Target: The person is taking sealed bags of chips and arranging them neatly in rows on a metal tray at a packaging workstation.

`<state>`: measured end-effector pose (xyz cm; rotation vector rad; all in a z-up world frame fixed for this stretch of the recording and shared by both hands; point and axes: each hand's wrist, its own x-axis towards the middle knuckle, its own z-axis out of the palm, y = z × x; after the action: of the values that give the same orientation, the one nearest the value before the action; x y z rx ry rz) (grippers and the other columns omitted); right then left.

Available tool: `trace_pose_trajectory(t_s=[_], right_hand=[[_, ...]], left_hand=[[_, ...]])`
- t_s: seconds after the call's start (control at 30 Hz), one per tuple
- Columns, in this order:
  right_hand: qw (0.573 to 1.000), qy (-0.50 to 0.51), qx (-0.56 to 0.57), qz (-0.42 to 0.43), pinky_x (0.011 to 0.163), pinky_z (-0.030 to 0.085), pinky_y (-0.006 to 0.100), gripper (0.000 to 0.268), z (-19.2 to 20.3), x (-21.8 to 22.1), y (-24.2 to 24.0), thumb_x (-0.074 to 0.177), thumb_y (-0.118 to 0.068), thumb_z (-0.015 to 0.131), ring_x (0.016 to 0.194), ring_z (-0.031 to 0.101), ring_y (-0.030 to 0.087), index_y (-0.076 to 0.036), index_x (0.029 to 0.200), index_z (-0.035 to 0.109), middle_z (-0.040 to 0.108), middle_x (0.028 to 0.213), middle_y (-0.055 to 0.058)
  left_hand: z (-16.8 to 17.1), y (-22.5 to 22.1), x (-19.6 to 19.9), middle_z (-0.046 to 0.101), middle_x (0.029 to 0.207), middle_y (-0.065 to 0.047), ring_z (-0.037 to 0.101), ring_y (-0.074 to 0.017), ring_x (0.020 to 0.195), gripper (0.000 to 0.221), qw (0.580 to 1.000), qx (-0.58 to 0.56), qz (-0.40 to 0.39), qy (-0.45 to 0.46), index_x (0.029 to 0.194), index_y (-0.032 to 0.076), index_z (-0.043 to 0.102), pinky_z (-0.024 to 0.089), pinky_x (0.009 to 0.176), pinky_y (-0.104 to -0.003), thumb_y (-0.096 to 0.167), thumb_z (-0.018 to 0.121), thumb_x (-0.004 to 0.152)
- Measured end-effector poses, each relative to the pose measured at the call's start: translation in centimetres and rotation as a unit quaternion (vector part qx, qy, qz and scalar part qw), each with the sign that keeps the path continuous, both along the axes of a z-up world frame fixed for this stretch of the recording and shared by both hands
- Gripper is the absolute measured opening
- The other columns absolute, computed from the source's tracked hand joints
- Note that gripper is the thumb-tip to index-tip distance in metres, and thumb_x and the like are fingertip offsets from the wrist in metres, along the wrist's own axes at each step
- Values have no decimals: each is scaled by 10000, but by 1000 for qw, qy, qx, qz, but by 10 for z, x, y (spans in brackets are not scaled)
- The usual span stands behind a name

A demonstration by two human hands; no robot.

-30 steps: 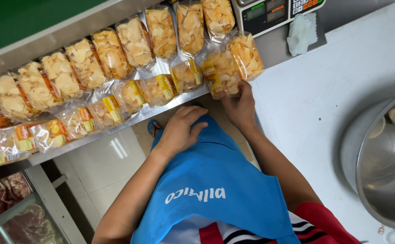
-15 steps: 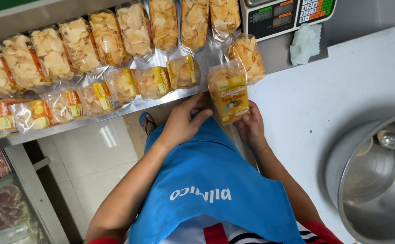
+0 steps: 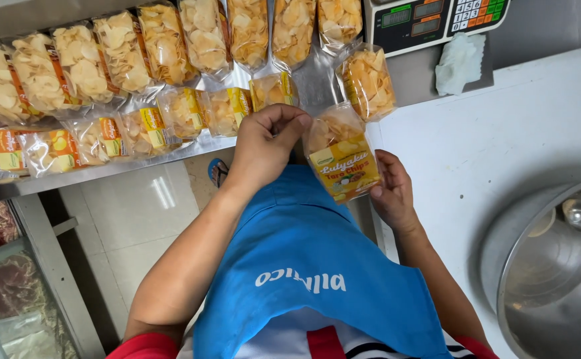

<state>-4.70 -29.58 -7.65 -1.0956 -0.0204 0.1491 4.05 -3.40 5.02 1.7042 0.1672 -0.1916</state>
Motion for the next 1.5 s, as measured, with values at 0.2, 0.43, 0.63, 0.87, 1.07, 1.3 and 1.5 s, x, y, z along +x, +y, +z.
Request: trace_pose_trajectory(t_s=[0.2,0.43,0.63,0.87,1.07,1.3,1.5], right_hand=[[998,-10,58,13,978,593,384,745,7,5,10,772,-242,787,1136,703,272,-34,1416,478,672,1254,173],[991,-27,130,36,992,600,436,680,6,13,10,801,-224,743,1142,703,309,-38,1405,489,668,1239,187],[988,-38,134,60,978,612,482,646,7,15,5,799,-234,700,1121,711,340,-32,1381,504,675,1212,213],[985,-47,146,73,930,638,487,676,15,16,16,798,-222,729,1082,726,337,-19,1397,489,679,1187,211],[989,-29,136,47,937,631,481,672,-4,11,10,826,-206,722,1113,717,335,-27,1422,468,672,1225,203],[974,44,-157,-155,1015,573,316,579,-2,10,29,928,-111,767,1140,661,214,-47,1438,500,612,1210,77],[924,-48,-352,-141,994,601,480,721,-15,43,77,874,-192,889,1195,606,511,66,1436,518,492,1320,301]], left_hand=[[17,7,1,687,736,-5,542,-41,766,113,992,-122,1,29,951,59,801,453,693,-173,96,695,944],[30,15,-7,737,840,-80,588,-51,815,123,992,-109,-35,-44,1060,44,784,526,738,-219,100,710,979],[32,23,-7,724,1178,-172,646,-281,1201,344,974,-64,-116,-182,1257,22,723,533,1030,-462,-64,686,926],[15,3,-7,759,921,-73,743,-207,901,125,966,-3,6,-259,1038,106,795,594,815,-340,60,804,923],[16,0,-8,749,1040,-165,721,-274,1031,184,978,-18,-8,-208,1145,52,762,605,881,-425,15,698,977],[22,7,-16,650,1330,-323,594,-508,1265,430,992,84,-83,-41,1377,-18,635,490,1059,-595,56,665,954],[9,5,-26,746,1171,-253,696,-438,1142,362,983,95,-154,9,1279,26,721,567,979,-516,82,716,921]])
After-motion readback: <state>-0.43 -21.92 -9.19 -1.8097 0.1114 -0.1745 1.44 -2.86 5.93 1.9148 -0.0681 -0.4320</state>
